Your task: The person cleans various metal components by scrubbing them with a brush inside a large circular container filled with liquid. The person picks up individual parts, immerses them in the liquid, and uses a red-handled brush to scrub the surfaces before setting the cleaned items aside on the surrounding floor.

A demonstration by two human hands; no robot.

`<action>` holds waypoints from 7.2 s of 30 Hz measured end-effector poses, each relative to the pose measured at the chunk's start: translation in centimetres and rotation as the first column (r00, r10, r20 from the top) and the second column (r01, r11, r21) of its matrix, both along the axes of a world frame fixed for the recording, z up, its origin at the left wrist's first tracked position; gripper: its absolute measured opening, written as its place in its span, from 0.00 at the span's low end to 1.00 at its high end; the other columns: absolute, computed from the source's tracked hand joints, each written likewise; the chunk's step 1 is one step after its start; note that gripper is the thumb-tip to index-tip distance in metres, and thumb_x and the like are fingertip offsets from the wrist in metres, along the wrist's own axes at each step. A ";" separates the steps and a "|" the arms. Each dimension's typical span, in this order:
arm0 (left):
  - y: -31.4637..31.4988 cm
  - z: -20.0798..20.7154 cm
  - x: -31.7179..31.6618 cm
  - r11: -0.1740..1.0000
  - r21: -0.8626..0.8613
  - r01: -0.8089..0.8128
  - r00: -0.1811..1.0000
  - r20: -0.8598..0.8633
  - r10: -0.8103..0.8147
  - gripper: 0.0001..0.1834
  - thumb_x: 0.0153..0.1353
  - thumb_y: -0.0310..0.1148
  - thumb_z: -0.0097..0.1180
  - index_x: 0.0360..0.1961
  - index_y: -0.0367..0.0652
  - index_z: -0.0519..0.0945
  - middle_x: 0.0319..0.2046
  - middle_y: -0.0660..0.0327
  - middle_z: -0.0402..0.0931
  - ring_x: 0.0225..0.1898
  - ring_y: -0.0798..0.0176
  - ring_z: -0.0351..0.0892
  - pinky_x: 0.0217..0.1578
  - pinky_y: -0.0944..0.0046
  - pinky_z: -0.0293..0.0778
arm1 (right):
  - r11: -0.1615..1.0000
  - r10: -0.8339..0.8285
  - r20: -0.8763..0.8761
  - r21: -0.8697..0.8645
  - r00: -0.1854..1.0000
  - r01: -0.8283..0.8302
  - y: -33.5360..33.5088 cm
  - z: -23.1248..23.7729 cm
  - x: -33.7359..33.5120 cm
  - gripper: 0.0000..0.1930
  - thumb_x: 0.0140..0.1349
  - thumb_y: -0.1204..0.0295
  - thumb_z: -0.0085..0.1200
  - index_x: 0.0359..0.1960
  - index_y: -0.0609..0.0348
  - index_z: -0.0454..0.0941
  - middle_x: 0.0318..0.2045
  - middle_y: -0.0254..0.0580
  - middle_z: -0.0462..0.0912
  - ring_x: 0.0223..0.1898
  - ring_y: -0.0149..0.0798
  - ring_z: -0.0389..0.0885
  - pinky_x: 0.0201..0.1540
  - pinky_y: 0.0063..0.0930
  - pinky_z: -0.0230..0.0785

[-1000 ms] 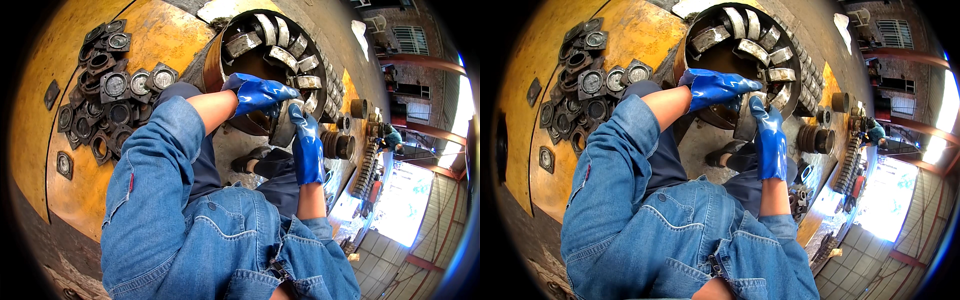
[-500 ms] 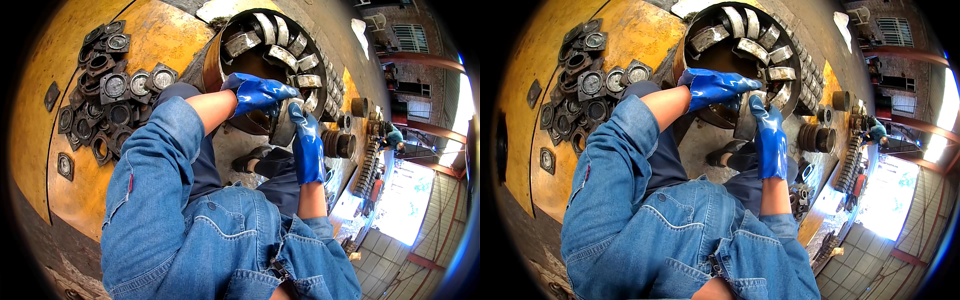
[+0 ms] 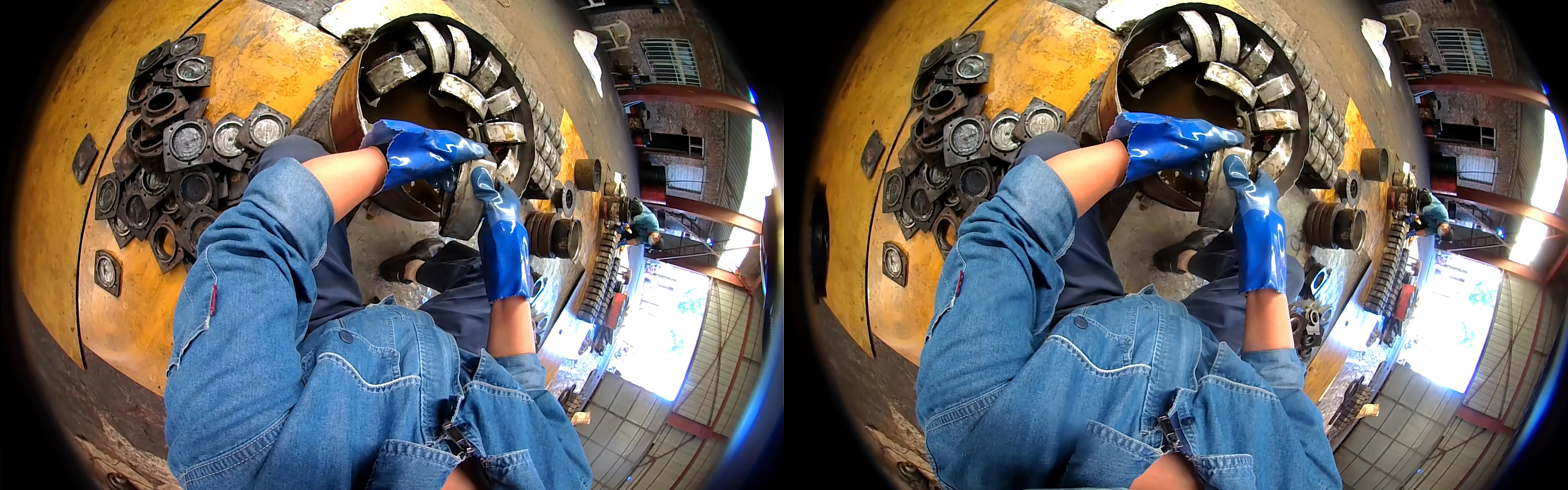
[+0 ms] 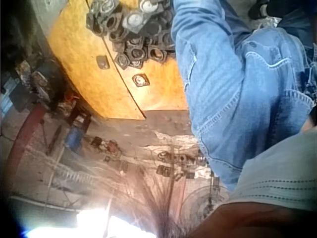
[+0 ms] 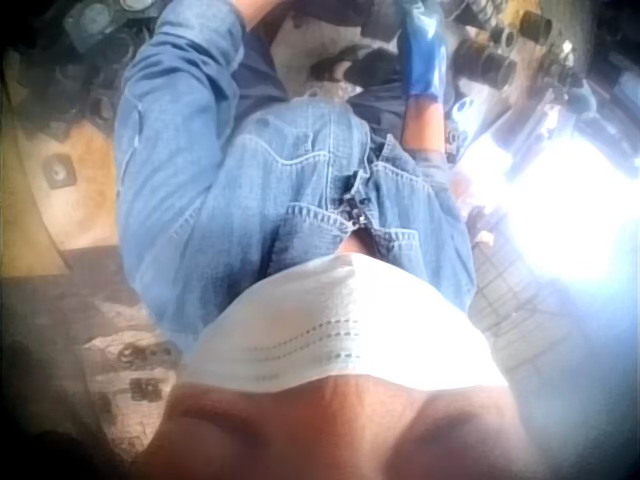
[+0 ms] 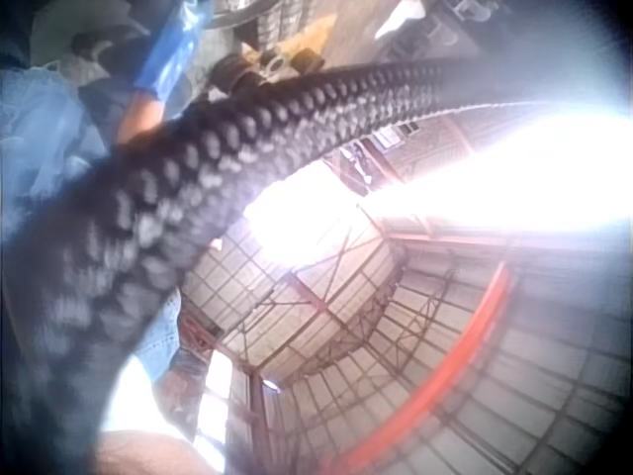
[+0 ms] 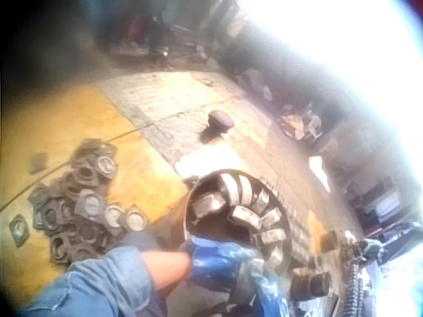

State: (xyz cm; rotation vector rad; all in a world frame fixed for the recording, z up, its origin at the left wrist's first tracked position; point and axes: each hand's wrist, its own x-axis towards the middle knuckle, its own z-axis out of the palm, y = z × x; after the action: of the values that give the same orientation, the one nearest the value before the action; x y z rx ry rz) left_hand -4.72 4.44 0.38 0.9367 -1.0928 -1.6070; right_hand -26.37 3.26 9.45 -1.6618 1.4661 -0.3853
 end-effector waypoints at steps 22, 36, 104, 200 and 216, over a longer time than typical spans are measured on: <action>1.0 2.1 0.5 0.999 0.053 0.009 1.000 -0.003 -0.009 0.28 0.78 0.52 0.49 0.70 0.49 0.79 0.54 0.63 0.85 0.41 0.69 0.81 0.46 0.64 0.78 | 1.000 -0.010 -0.005 0.020 1.000 0.010 -0.6 -0.7 -0.3 0.35 0.64 0.43 0.67 0.57 0.65 0.82 0.44 0.40 0.84 0.43 0.36 0.78 0.49 0.32 0.72; 1.3 2.2 0.7 0.998 0.063 -0.004 1.000 -0.029 0.006 0.27 0.78 0.51 0.51 0.69 0.49 0.80 0.50 0.62 0.85 0.39 0.69 0.81 0.44 0.65 0.78 | 0.999 -0.018 -0.007 0.041 1.000 0.019 -1.5 -1.6 -0.5 0.37 0.63 0.42 0.69 0.58 0.66 0.82 0.45 0.41 0.85 0.44 0.37 0.79 0.49 0.32 0.73; -6.9 6.9 -12.9 0.645 0.434 -0.629 0.769 0.467 0.437 0.43 0.66 0.71 0.50 0.69 0.47 0.73 0.60 0.47 0.78 0.58 0.45 0.81 0.59 0.43 0.79 | 0.978 -0.111 0.594 0.208 0.797 -0.019 -6.8 1.0 -14.6 0.42 0.61 0.37 0.61 0.53 0.74 0.81 0.50 0.68 0.85 0.53 0.62 0.85 0.56 0.48 0.77; -4.9 -1.4 7.7 0.714 0.344 -0.610 0.771 0.051 0.634 0.31 0.73 0.54 0.59 0.61 0.36 0.78 0.49 0.52 0.87 0.42 0.62 0.86 0.43 0.64 0.79 | 0.848 -0.137 0.366 0.524 0.921 -0.082 -21.3 -17.0 9.6 0.14 0.67 0.62 0.65 0.48 0.55 0.88 0.43 0.36 0.87 0.45 0.35 0.82 0.55 0.31 0.73; -5.4 -2.0 4.3 0.855 0.291 -0.429 0.901 0.075 0.426 0.33 0.73 0.57 0.57 0.66 0.39 0.77 0.51 0.54 0.86 0.47 0.63 0.86 0.47 0.65 0.79 | 0.901 0.361 0.417 0.073 0.834 -0.427 -11.3 -11.2 4.1 0.22 0.67 0.58 0.64 0.51 0.66 0.85 0.37 0.45 0.87 0.37 0.36 0.82 0.45 0.31 0.76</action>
State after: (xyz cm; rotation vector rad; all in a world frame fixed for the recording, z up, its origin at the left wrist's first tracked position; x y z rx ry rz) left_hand -0.46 -0.95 -1.60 1.2876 -0.5868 -1.4112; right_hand -22.24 -8.07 -1.74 -1.5910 0.8046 -0.3320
